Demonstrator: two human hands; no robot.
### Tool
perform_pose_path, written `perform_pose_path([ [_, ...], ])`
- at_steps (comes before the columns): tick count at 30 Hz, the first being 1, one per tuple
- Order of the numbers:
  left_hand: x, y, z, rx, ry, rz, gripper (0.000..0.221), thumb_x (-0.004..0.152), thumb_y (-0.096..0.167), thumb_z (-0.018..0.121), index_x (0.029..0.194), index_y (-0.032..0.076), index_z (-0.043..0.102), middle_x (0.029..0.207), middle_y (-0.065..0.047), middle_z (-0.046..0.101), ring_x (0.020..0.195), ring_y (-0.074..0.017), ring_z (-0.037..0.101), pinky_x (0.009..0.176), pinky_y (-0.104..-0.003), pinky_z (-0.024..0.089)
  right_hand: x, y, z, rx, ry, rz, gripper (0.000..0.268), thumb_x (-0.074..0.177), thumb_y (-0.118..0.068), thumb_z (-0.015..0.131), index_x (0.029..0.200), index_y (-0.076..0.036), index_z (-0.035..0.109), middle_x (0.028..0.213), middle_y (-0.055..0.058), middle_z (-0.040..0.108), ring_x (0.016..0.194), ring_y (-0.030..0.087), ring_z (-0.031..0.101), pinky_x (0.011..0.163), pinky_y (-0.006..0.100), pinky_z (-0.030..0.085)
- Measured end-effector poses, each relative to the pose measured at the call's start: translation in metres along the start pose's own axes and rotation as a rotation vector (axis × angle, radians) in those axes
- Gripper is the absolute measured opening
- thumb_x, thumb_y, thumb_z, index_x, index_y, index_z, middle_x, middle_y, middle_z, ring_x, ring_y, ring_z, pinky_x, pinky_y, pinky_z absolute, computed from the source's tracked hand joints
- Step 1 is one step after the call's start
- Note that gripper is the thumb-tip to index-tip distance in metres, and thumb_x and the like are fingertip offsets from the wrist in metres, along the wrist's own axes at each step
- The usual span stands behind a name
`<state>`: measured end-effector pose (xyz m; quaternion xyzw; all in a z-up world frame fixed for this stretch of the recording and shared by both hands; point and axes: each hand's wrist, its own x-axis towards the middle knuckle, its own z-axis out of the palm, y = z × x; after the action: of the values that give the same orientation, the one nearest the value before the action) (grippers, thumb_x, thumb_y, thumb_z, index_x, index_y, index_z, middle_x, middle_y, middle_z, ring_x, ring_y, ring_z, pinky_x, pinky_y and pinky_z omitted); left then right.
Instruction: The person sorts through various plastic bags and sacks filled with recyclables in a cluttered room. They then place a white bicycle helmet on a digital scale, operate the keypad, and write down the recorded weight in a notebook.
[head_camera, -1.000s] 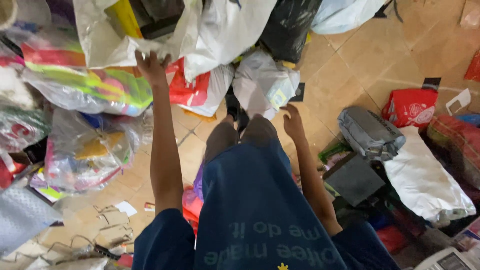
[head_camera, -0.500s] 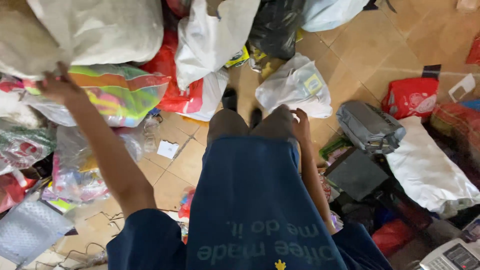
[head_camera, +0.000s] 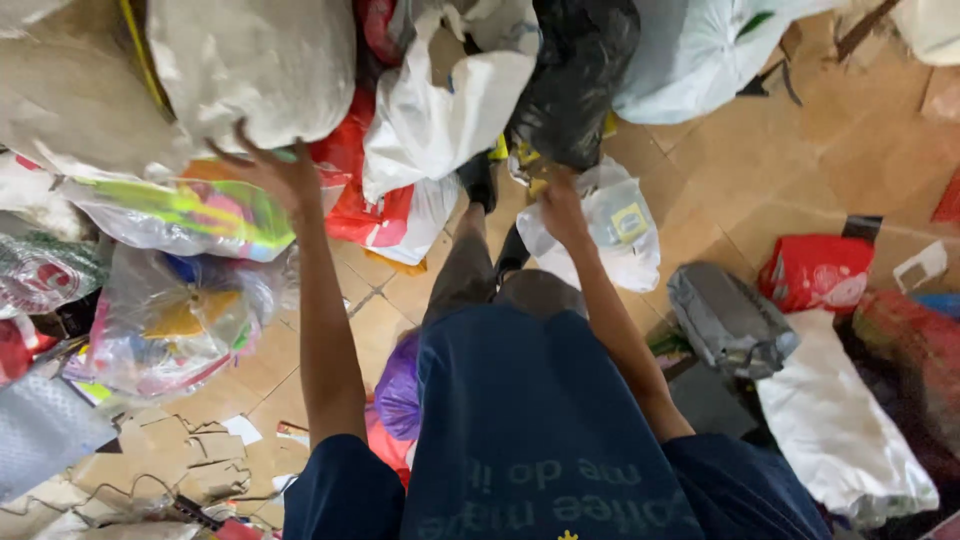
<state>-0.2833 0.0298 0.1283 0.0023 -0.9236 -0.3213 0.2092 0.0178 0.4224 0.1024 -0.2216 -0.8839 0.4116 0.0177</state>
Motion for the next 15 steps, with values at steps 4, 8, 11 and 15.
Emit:
perform_pose_path([
  [4,0.025,0.009,0.017,-0.03,-0.208,-0.108,0.1,0.076,0.009,0.095,0.156,0.027,0.038,0.169,-0.033,-0.002,0.151,-0.055,0.021,0.116,-0.061,0.046,0.076,-0.05,0.041,0.03,-0.039,-0.066,0.041,0.092,-0.006,0.067,0.133,-0.008,0.061,0.138,0.019,0.061,0.134,0.038,0.057,0.116,0.043,0.043],
  [8,0.066,-0.02,0.034,0.105,-0.391,-0.174,0.119,0.071,0.01,0.098,0.166,0.036,0.03,0.165,-0.037,-0.002,0.153,-0.0613,0.001,0.119,-0.069,0.028,0.14,-0.101,0.064,0.073,0.02,-0.191,0.076,0.083,-0.014,0.078,0.148,0.002,0.042,0.146,0.033,0.044,0.136,0.05,0.041,0.108,0.052,0.034],
  [11,0.104,-0.057,0.027,0.089,-0.432,-0.145,0.134,0.064,0.015,0.102,0.168,0.038,0.021,0.166,-0.037,-0.003,0.153,-0.0604,-0.001,0.124,-0.072,0.013,0.17,-0.112,0.099,0.068,-0.087,-0.156,0.084,0.081,-0.017,0.083,0.149,0.006,0.039,0.146,0.036,0.041,0.135,0.053,0.039,0.106,0.056,0.034],
  [15,0.153,-0.125,0.02,0.208,-0.409,-0.132,0.13,0.076,0.033,0.104,0.171,0.035,0.016,0.166,-0.037,-0.01,0.151,-0.0618,-0.011,0.119,-0.08,0.001,0.178,-0.133,0.147,0.195,-0.566,0.304,0.04,0.098,-0.017,0.062,0.137,-0.007,0.057,0.136,0.019,0.062,0.11,0.036,0.07,0.096,0.04,0.056],
])
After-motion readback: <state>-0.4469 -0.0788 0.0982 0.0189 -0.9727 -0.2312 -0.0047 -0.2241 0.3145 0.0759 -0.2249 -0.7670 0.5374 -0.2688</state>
